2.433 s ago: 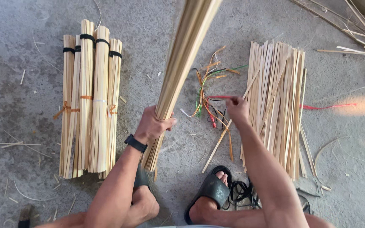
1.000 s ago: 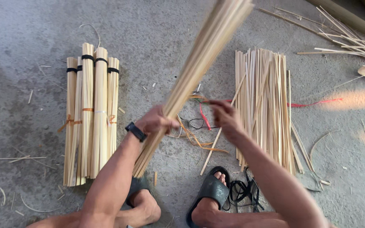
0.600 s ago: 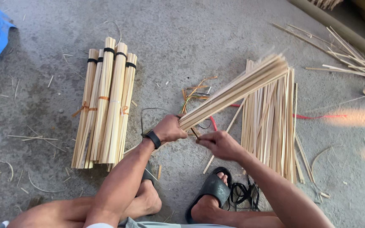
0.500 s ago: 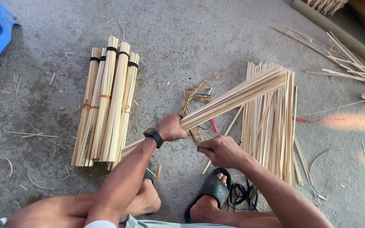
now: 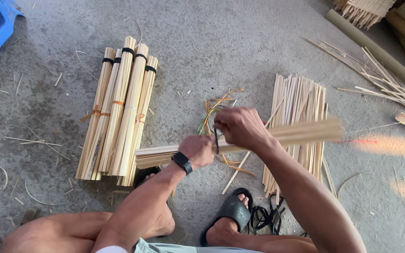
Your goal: The person sits on the floor and gathers loose bamboo strips into bundles. They align the strips, wrap a black elastic band around each bundle, and place the finished bundle with other completed bundles on the floor.
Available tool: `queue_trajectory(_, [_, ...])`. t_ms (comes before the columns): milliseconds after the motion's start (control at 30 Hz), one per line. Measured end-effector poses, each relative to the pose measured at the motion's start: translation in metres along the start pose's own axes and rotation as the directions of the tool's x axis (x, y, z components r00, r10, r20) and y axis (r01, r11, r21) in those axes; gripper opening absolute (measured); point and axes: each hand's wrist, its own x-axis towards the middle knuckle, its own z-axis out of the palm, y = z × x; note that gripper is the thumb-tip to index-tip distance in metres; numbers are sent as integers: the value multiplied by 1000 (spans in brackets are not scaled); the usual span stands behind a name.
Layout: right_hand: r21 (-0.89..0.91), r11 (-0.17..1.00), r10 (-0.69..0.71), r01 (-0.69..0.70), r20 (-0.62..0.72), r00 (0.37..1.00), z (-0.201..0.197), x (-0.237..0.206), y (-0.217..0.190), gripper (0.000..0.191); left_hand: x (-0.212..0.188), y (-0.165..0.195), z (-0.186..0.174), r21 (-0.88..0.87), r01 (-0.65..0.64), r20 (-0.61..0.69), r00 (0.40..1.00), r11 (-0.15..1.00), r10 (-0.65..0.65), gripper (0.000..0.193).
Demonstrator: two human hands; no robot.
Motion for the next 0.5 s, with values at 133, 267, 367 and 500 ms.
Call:
queue_trajectory(133, [-106, 922, 385, -372, 353, 853, 33, 24, 34, 22, -8, 5, 7, 57, -210, -237, 947, 976, 218, 34])
queue_trajectory(267, [-96, 796, 545, -597, 544, 639, 58, 17, 54, 35, -14, -1, 2, 70, -169, -182, 967, 983, 179, 38])
queue_trajectory(367, [-135, 808, 539, -573, 562, 628, 71, 18, 59, 30, -18, 2, 1, 68, -197, -248, 946, 978, 208, 57])
queue_trajectory(500, [-251, 871, 484, -422, 292, 825, 72, 18, 44, 17, -14, 0, 7, 26, -109, -180, 977, 994, 112, 48])
